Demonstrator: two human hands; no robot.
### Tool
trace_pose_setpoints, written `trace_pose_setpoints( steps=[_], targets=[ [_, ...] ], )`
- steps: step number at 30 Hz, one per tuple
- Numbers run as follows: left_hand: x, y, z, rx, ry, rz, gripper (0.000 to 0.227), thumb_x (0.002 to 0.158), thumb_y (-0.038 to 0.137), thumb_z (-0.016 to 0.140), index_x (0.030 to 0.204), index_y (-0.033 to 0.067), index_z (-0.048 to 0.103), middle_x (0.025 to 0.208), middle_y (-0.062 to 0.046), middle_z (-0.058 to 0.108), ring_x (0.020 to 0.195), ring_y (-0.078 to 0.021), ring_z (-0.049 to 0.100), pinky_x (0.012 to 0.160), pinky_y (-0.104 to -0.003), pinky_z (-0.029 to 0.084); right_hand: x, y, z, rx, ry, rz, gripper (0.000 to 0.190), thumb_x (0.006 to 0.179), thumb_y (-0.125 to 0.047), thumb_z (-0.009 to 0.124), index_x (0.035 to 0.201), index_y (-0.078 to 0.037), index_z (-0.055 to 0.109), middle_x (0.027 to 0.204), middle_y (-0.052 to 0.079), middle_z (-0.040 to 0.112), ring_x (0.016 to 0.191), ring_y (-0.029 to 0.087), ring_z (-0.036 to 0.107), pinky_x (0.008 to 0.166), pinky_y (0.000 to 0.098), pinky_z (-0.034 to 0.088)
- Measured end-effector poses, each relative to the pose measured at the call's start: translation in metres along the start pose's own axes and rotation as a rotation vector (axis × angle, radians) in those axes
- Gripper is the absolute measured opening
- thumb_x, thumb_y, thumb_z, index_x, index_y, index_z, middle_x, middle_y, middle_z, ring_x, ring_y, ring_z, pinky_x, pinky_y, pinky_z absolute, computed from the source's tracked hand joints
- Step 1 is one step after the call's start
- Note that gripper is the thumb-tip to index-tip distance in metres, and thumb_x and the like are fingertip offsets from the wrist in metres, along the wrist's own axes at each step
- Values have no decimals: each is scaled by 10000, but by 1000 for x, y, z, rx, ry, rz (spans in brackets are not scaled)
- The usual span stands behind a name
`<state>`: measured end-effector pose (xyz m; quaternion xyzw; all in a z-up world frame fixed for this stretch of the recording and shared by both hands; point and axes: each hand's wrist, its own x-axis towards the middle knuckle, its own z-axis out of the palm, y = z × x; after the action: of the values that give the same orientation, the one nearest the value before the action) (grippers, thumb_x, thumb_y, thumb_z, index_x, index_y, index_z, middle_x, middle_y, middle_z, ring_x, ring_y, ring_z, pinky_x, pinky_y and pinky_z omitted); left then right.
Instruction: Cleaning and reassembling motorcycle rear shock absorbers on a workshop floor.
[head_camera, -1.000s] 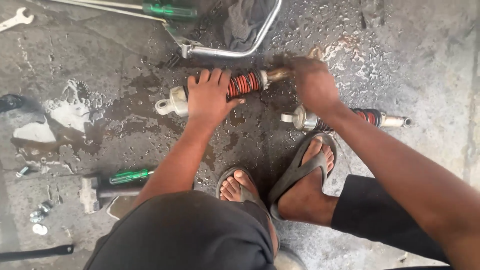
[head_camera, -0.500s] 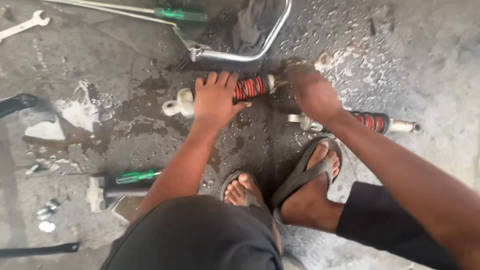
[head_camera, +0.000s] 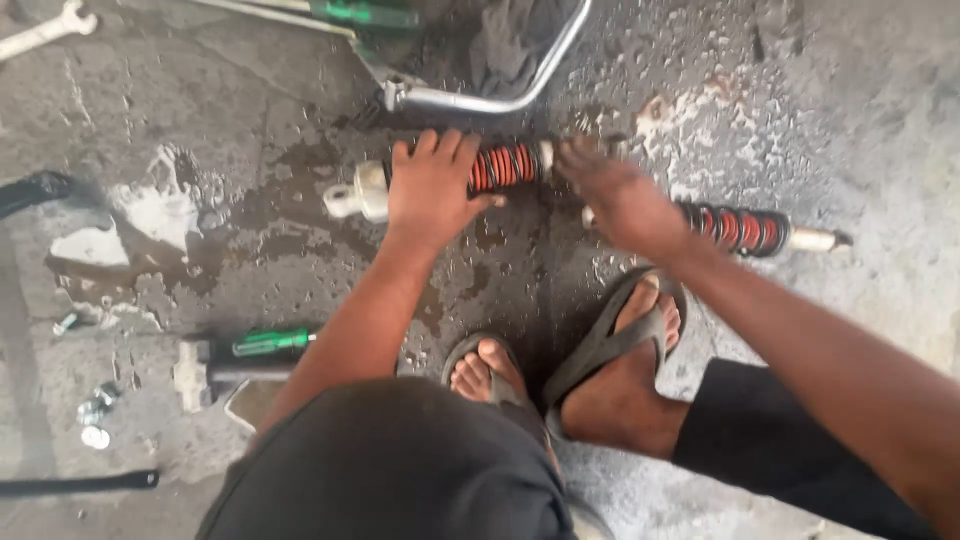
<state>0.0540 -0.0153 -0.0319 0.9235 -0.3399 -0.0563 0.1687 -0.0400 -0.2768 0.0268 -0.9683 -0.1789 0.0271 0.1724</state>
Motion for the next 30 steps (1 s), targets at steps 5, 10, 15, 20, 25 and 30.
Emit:
trace_pose_setpoints(
  steps=[5, 10, 15, 20, 25, 30],
  targets=[
    [6, 1, -5, -4, -62, -27, 845, 715, 659, 800, 1332, 119, 597, 1182, -38, 602, 1126, -251, 540, 915, -497, 404, 7, -5, 13, -1, 8, 130, 380, 1017, -38, 508, 1380, 21, 604, 1466, 220, 589, 1368, 392, 564, 1146, 478, 462],
    [-1, 1, -3, -1, 5, -24, 823, 719, 614, 808, 1355, 135, 598, 1202, -25, 606, 1143, -244, 541, 940, -475, 410, 14, -15, 1, -33, 56, 34, 376, 1020, -46, 512, 1377, 38, 592, 1482, 248, 565, 1350, 427, 563, 1100, 492, 473],
    [3, 3, -2, 4, -49, -36, 858, 754, 657, 764, 1379, 101, 575, 1229, -45, 592, 1164, -248, 523, 949, -476, 415, 38, -13, 11, 68, -111, 575, 382, 1074, -56, 431, 1423, -41, 586, 1323, 231, 649, 1196, 391, 655, 1004, 476, 564],
    [8, -7, -14, 49, -187, -61, 907, 781, 720, 699, 1438, 121, 521, 1251, -42, 567, 1198, -243, 496, 975, -498, 402, 29, 13, 9, -28, 80, 106, 373, 1023, -57, 479, 1374, -14, 597, 1347, 240, 642, 1170, 418, 665, 960, 498, 576],
    [5, 1, -2, 74, -148, -51, 890, 797, 707, 690, 1452, 131, 511, 1265, -55, 554, 1189, -259, 486, 948, -490, 400, 9, 9, 5, 72, 66, 295, 341, 1038, -67, 513, 1358, -26, 623, 1250, 243, 669, 1044, 448, 674, 892, 517, 565],
    [-1, 3, 2, 18, -83, -49, 874, 792, 665, 737, 1441, 116, 535, 1288, -32, 562, 1197, -241, 497, 975, -459, 396, 19, 14, -18, 102, -19, 325, 430, 1018, -105, 590, 1438, -13, 586, 1256, 258, 673, 1084, 437, 672, 929, 496, 551]
  ],
)
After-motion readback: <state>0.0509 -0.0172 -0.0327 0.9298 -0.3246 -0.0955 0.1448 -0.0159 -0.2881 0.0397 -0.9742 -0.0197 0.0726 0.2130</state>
